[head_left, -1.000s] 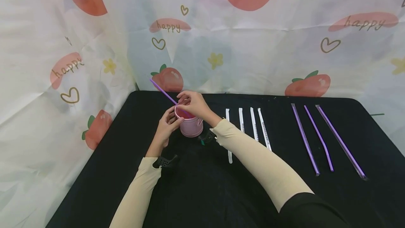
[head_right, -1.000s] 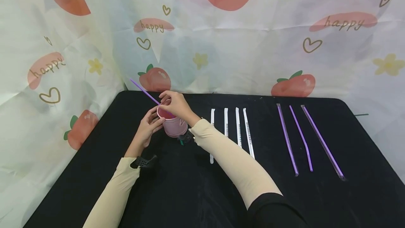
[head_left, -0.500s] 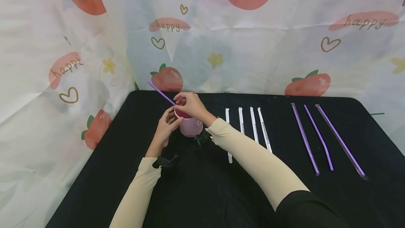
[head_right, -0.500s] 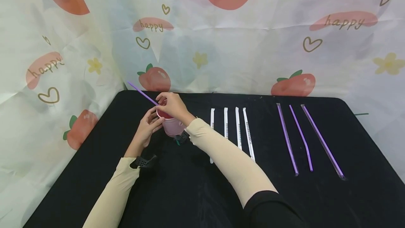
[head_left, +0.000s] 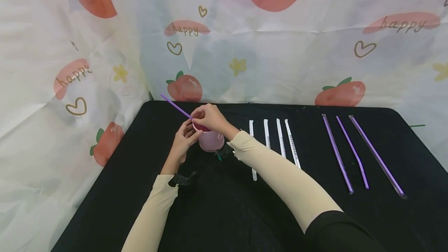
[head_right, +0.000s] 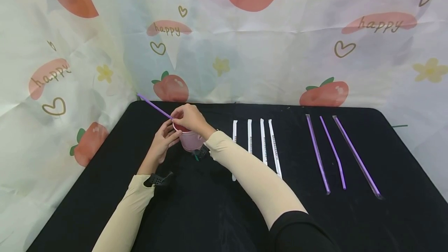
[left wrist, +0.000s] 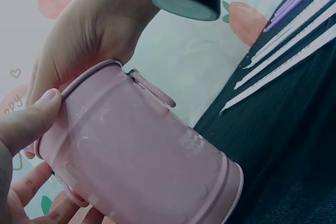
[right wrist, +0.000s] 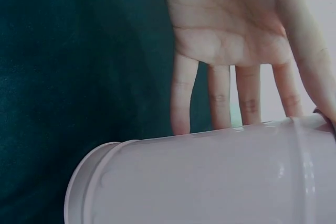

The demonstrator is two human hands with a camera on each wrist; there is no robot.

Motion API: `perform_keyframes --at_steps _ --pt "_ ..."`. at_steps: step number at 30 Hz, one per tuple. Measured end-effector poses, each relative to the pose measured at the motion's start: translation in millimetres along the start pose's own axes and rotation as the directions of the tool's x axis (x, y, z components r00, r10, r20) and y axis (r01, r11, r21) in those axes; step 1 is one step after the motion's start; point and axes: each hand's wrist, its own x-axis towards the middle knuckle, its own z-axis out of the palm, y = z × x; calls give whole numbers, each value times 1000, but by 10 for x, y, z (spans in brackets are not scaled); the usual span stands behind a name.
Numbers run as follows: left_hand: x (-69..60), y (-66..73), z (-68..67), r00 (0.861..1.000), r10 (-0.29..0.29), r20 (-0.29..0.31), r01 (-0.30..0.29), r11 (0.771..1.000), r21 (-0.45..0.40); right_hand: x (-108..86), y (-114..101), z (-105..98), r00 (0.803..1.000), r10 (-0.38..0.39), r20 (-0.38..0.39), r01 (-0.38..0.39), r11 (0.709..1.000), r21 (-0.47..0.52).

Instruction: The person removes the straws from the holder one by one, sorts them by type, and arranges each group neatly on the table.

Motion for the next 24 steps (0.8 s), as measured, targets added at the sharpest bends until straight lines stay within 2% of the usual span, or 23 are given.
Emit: perform_keyframes --at_steps 5,11,18,24 --pt "-10 15 1 1000 2 13 -2 1000 -22 10 16 -32 999 34 31 -37 994 102" --pt "-6 11 2 1000 10 16 -9 1000 -29 28 33 -62 992 91 84 -111 956 273" --pt "2 12 -2 1000 10 23 -9 1000 -19 42 35 -90 988 105 114 -137 935 328" --pt "-86 159 33 999 7 41 -6 1000 -20 44 50 -112 986 113 120 -151 912 381"
